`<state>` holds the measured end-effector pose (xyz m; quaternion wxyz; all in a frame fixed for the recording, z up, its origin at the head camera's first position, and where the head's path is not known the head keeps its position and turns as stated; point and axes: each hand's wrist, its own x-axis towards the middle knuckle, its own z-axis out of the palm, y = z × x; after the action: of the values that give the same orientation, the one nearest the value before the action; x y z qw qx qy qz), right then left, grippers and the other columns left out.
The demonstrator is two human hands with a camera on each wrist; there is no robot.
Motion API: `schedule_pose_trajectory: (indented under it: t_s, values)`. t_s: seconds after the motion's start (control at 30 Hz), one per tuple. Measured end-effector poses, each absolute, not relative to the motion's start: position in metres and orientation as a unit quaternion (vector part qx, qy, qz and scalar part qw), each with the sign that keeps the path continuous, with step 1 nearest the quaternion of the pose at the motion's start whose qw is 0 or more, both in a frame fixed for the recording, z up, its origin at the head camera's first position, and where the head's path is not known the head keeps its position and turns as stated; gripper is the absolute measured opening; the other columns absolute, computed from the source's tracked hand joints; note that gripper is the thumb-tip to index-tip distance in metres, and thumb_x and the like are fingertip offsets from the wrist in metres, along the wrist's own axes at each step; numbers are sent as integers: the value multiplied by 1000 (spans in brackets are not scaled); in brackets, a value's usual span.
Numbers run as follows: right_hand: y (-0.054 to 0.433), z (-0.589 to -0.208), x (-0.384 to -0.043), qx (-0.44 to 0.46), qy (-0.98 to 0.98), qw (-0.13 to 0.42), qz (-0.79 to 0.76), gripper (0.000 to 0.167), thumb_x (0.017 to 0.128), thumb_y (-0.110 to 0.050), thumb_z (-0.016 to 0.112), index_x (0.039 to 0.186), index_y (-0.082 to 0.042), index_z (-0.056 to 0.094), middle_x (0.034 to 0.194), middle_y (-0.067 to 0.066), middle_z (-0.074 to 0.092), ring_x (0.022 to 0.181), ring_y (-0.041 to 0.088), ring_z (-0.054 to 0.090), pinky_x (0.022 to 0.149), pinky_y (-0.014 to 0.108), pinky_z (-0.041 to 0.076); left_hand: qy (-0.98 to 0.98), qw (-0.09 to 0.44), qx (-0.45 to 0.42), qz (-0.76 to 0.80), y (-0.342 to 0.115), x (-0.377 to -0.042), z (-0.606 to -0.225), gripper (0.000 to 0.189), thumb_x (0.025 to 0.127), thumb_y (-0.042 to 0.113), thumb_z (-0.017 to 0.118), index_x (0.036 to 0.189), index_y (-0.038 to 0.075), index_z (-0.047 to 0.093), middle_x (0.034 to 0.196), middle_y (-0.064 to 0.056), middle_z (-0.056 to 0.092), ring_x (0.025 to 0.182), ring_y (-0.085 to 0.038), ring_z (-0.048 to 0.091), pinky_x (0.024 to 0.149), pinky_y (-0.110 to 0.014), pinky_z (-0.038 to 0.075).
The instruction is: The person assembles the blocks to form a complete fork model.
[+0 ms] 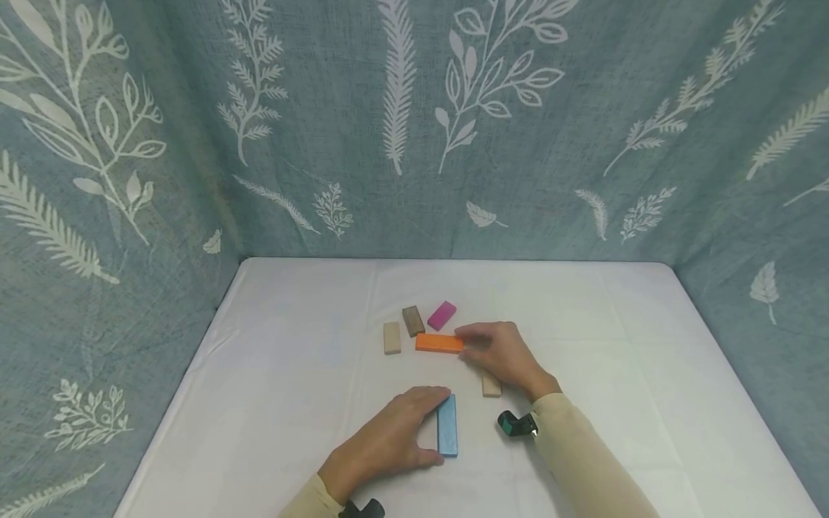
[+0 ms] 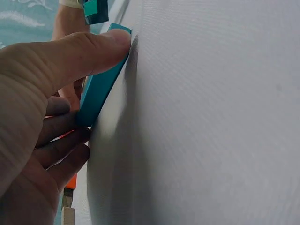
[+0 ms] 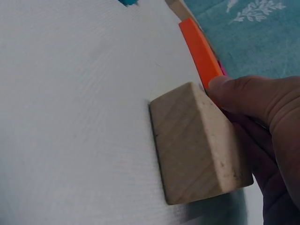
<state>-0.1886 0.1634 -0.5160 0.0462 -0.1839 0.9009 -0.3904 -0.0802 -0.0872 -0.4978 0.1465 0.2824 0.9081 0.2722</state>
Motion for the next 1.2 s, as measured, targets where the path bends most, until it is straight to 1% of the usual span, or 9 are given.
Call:
schedule_pose_trajectory:
  t_s: [0.17, 0.43, 0.67, 0.9, 1.2]
  values:
    - [163, -514, -188, -178, 904, 48, -385, 38, 94, -12, 86, 131, -18, 81, 132, 0, 80, 132, 28, 72, 117, 54, 56, 903, 140, 283, 291, -88, -82, -499, 92, 83, 28, 98, 161, 7, 53, 163, -7, 58, 152, -27, 54, 128, -47, 46]
    - [164, -513, -187, -168, 903, 52, -391, 36, 94, -12, 86, 128, -19, 83, 130, -2, 81, 130, 27, 72, 116, 52, 57, 900, 142, 274, 308, -93, -86, -497, 91, 83, 28, 97, 160, 7, 53, 164, -9, 58, 153, -31, 53, 128, -54, 45]
    - [164, -513, -183, -160, 902, 59, -397, 35, 95, -13, 85, 129, -22, 82, 131, -3, 80, 132, 27, 71, 117, 53, 56, 898, 142, 275, 314, -98, -92, -497, 90, 84, 26, 96, 160, 6, 52, 164, -10, 57, 153, -31, 53, 128, -53, 44]
    - [164, -516, -179, -156, 898, 66, -405, 36, 95, -13, 85, 129, -23, 82, 131, -5, 80, 132, 25, 71, 118, 53, 56, 894, 140, 277, 323, -102, -96, -497, 89, 83, 20, 97, 159, 2, 53, 162, -15, 58, 152, -34, 54, 128, -54, 44]
    - [161, -516, -175, -150, 905, 68, -393, 37, 95, -13, 85, 130, -23, 82, 131, -7, 80, 132, 24, 71, 118, 52, 56, 896, 142, 274, 318, -103, -99, -499, 90, 84, 21, 96, 160, 4, 53, 164, -15, 56, 154, -35, 51, 128, -58, 42]
